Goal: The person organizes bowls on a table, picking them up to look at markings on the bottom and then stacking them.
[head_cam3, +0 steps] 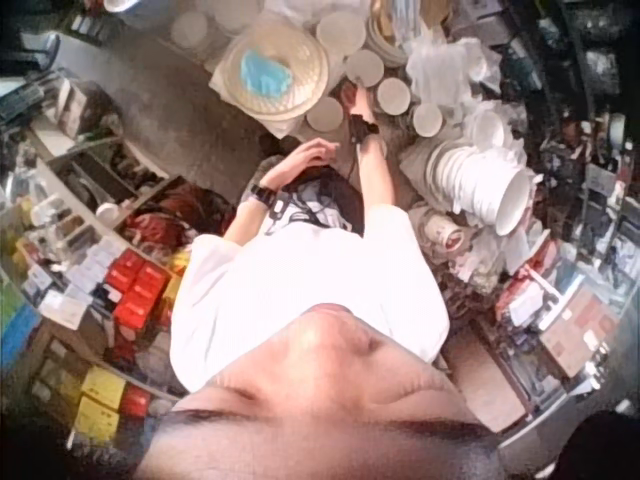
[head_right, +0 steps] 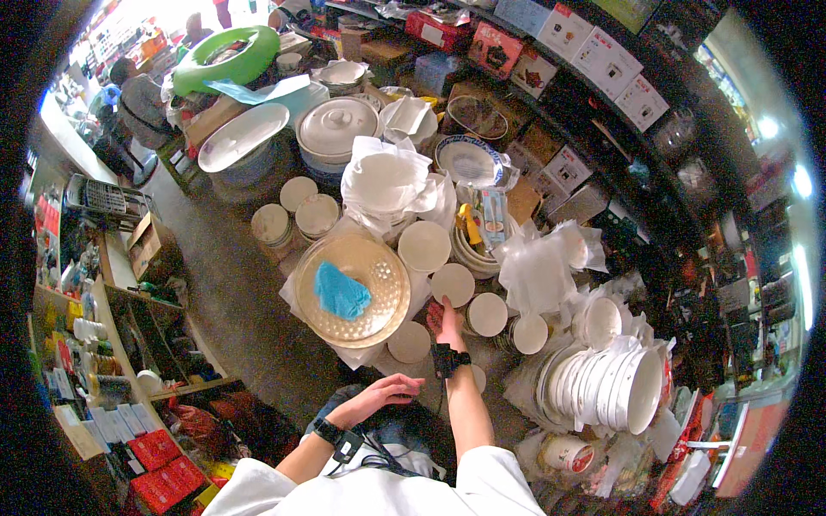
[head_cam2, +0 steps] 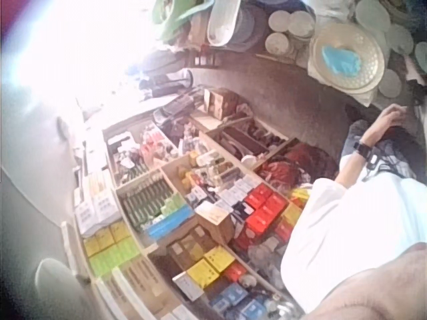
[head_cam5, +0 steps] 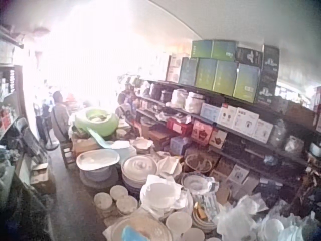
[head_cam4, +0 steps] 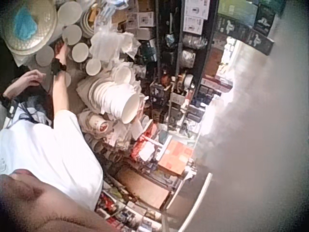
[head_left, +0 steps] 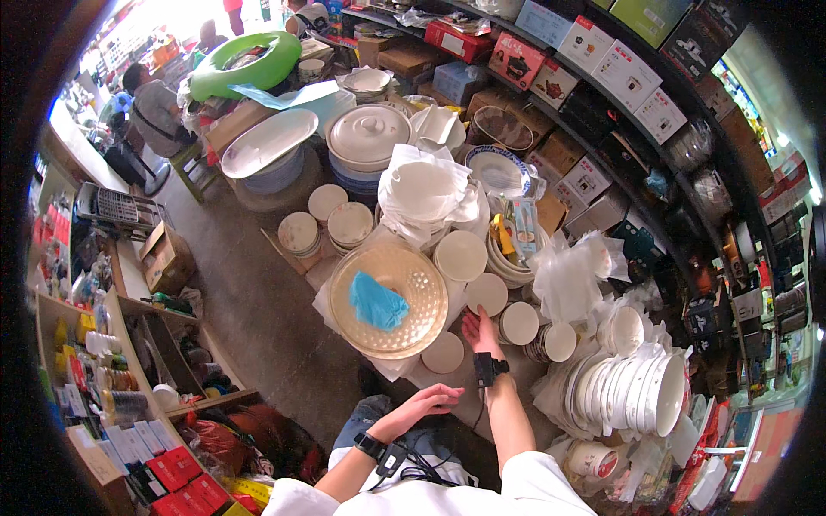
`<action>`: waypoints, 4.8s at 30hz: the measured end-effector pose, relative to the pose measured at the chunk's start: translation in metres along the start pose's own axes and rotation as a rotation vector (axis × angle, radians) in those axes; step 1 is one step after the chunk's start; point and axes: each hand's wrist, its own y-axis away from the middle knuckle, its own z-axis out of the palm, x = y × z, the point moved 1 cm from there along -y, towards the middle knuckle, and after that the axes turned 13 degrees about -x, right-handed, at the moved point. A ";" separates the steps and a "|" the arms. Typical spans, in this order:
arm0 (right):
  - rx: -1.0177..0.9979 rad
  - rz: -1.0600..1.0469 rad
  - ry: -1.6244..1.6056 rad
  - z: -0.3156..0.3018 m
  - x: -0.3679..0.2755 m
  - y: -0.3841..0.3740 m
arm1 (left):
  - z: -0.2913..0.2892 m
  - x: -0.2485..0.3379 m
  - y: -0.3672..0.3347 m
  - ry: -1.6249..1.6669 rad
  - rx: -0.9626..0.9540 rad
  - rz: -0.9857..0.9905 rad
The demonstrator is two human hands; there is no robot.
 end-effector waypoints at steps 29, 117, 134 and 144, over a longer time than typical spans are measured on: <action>0.237 -0.322 0.469 0.040 -0.022 0.042 | -0.029 0.096 -0.010 0.038 -0.156 -0.051; -0.522 -0.549 0.041 0.033 0.008 0.375 | 0.112 0.072 0.016 0.092 -0.258 0.224; -0.311 -0.704 0.309 0.007 -0.027 0.414 | 0.152 0.074 -0.020 0.078 -0.415 0.084; -0.269 -0.716 0.262 0.024 -0.041 0.427 | 0.157 0.088 -0.027 0.017 -0.517 0.145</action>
